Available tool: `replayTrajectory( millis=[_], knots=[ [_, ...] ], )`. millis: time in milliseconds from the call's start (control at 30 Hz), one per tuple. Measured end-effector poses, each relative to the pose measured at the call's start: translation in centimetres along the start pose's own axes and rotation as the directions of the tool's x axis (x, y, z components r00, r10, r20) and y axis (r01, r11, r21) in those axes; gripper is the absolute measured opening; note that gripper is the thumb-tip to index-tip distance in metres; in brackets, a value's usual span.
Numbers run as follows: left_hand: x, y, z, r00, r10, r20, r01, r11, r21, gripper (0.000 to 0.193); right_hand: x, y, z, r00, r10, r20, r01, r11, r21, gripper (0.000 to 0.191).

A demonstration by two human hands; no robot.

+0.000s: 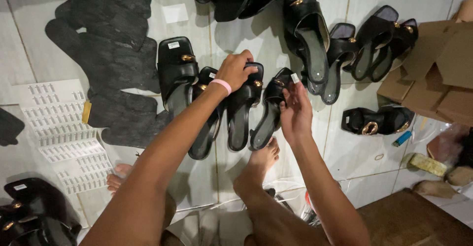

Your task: The person sits on the floor and applies small white labels to the straps of black slide sandals. They peel labels from a sheet, place them on individual sandals, and arrange the labeled pairs on the floor.

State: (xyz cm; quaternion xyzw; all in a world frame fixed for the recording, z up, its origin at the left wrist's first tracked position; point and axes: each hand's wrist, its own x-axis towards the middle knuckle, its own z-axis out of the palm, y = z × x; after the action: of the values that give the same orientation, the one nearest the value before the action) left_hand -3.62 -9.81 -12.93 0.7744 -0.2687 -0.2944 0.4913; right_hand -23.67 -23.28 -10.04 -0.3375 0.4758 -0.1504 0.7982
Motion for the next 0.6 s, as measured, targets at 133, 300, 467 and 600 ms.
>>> replayTrajectory(
  millis=[133, 300, 467, 600],
  knots=[
    [0.6, 0.8, -0.3, 0.998, 0.024, 0.066, -0.031, 0.994, 0.108, 0.024, -0.3, -0.8, -1.2, 0.999, -0.025, -0.022, 0.025, 0.999, 0.030, 0.024],
    [1.6, 0.6, -0.5, 0.990, 0.068, 0.126, -0.080, 0.992, 0.093, 0.014, -1.4, -1.8, -2.6, 0.991, -0.133, -0.021, 0.129, 0.983, -0.128, 0.024],
    [1.7, 0.4, -1.2, 0.962, 0.251, 0.107, -0.265, 0.952, 0.154, 0.012, -2.1, -0.9, -3.9, 0.985, -0.169, 0.034, 0.172, 0.953, -0.250, 0.019],
    [0.9, 0.4, -1.0, 0.966, 0.259, -0.012, -0.233, 0.886, 0.402, 0.019, -2.0, -1.6, -4.8, 0.980, -0.115, 0.161, 0.169, 0.912, -0.374, 0.018]
  ],
)
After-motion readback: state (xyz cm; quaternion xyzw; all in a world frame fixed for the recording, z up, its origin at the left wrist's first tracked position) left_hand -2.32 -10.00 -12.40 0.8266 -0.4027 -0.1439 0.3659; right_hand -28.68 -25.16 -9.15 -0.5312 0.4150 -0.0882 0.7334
